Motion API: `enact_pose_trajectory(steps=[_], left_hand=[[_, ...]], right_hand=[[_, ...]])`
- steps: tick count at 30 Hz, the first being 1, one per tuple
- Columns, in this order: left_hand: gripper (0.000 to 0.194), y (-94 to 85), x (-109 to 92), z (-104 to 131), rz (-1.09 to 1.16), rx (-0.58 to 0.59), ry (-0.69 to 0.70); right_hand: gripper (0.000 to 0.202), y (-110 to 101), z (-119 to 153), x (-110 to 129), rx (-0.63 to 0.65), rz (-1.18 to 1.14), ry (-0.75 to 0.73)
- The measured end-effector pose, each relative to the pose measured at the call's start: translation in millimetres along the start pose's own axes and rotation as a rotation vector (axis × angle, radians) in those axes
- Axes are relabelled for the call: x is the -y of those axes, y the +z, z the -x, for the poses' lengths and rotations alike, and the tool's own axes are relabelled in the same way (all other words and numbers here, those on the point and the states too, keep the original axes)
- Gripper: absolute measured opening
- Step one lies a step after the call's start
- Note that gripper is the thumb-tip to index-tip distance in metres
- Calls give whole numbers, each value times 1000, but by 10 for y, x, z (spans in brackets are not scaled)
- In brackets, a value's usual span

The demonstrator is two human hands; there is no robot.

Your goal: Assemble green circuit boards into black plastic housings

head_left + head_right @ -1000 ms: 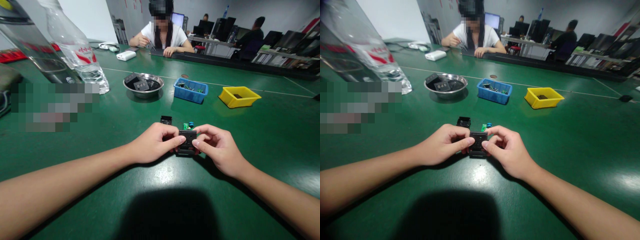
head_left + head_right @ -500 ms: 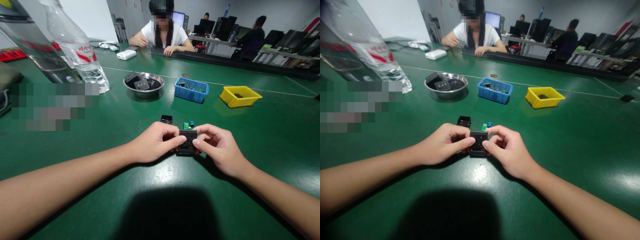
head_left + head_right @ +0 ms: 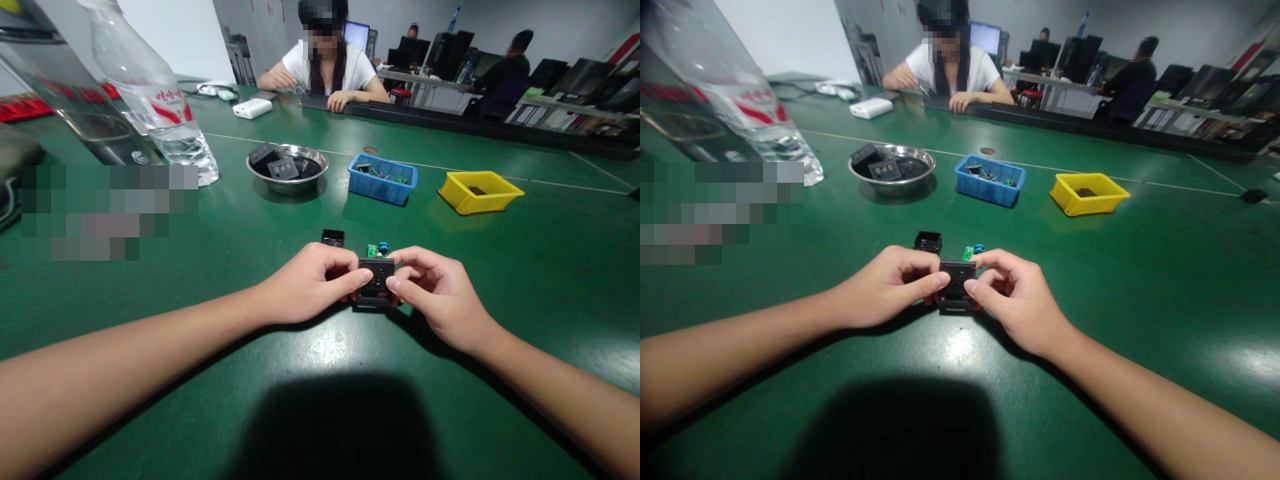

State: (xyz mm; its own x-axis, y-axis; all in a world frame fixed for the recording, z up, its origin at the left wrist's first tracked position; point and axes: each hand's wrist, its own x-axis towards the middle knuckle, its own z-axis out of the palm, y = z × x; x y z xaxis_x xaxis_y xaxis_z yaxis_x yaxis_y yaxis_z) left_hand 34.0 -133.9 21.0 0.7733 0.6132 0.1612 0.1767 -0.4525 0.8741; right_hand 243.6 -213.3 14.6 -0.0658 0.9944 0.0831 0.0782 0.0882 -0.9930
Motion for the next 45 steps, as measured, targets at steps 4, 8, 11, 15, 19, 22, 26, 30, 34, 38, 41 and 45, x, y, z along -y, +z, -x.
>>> enact_pose_trajectory(steps=[4,8,11,15,19,22,26,30,34,38,41,45], left_hand=[[39,3,7,-3,7,2,-5],[40,-3,-4,-7,3,-1,-8],[40,-10,-19,-8,0,4,-9],[39,-15,-26,-8,-12,8,-12],[39,-18,-18,-5,-20,13,6],[38,-21,-15,-2,-29,11,15],[39,-22,-16,-1,-41,6,12],[38,-21,-16,-2,-44,4,5],[37,-21,-21,-6,-28,4,1],[37,-22,-32,-7,-30,8,-6],[37,-23,-33,-4,-39,7,-2],[37,-28,-24,0,-56,1,11]], right_hand=[[23,-2,0,3,-5,4,0],[25,-2,1,10,-2,13,10],[25,-4,2,14,2,36,8],[24,-9,5,17,5,52,0],[25,-12,4,14,6,58,4],[26,-14,3,6,8,67,4],[30,-14,5,-1,6,80,3],[33,-14,6,5,9,89,5],[30,-17,4,22,12,100,2],[27,-18,3,31,1,91,0],[26,-13,2,23,1,81,1],[26,-7,0,11,2,69,3]])
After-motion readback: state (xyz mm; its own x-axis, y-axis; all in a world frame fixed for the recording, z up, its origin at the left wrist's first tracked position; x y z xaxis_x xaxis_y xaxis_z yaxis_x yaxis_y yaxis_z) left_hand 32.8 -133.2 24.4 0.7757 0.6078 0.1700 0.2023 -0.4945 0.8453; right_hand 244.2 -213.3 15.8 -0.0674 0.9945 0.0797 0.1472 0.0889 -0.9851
